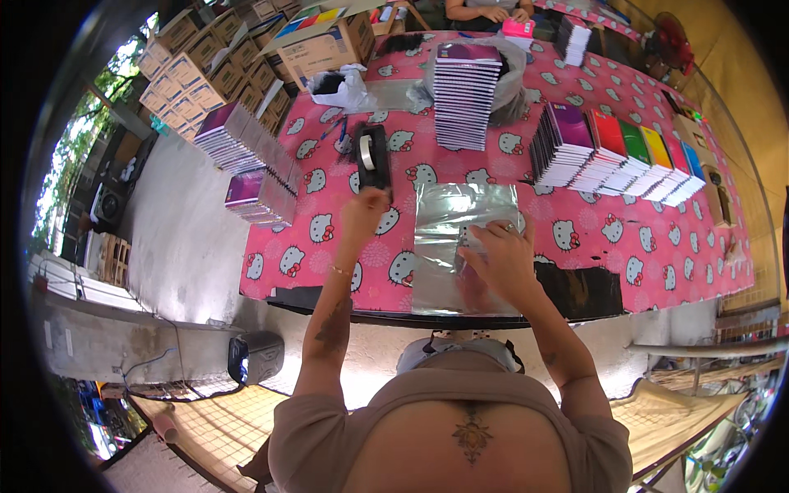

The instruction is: The person places small notebooks into plastic sleeves by hand, folds the sleeve flap over, and secures it with adhesive tape.

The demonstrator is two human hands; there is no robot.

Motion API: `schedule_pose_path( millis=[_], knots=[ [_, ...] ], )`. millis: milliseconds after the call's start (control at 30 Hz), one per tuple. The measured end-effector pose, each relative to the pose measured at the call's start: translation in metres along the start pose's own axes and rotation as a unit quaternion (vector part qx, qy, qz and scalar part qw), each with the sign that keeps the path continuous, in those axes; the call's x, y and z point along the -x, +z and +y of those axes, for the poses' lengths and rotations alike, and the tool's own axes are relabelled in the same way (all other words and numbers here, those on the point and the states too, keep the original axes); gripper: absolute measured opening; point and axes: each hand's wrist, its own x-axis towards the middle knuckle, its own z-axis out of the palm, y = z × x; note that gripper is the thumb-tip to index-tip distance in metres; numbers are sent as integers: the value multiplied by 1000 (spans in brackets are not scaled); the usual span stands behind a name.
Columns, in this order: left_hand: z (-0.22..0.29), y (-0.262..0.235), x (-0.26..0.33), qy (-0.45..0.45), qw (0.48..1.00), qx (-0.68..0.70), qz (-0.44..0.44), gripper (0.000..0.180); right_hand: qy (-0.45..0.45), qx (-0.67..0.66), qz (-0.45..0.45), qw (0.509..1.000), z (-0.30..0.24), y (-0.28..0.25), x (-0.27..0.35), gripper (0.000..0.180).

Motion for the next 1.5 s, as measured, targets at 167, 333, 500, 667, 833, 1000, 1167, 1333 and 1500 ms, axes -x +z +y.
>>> schedule_pose_path(
  millis=[167,333,500,667,833,1000,1167,1333,1500],
  knots=[
    [83,27,29,204,907,256,-263,23,0,-54,-24,998,-6,6,-8,36],
    [92,29,11,318,905,134,-250,19,-23,11,-11,1000,1,-13,-7,39],
    [101,35,11,366,909,77,-183,17,173,-195,-16,965,68,-39,16,51],
    [125,69,7,437,887,16,-151,9,-115,-159,-81,977,87,23,33,58],
    [108,103,9,412,902,-47,-121,45,-77,-300,-60,949,87,40,36,58],
    [120,116,12,194,961,138,-142,81,48,-584,-10,810,103,53,34,61],
    [73,94,18,-48,893,299,-332,69,186,-605,-201,748,136,68,-1,63],
    [84,88,33,125,944,133,-274,52,20,-555,-169,814,129,51,-7,61],
    [111,81,69,406,901,-121,-99,42,-158,-268,-99,945,104,15,6,53]
  ],
)
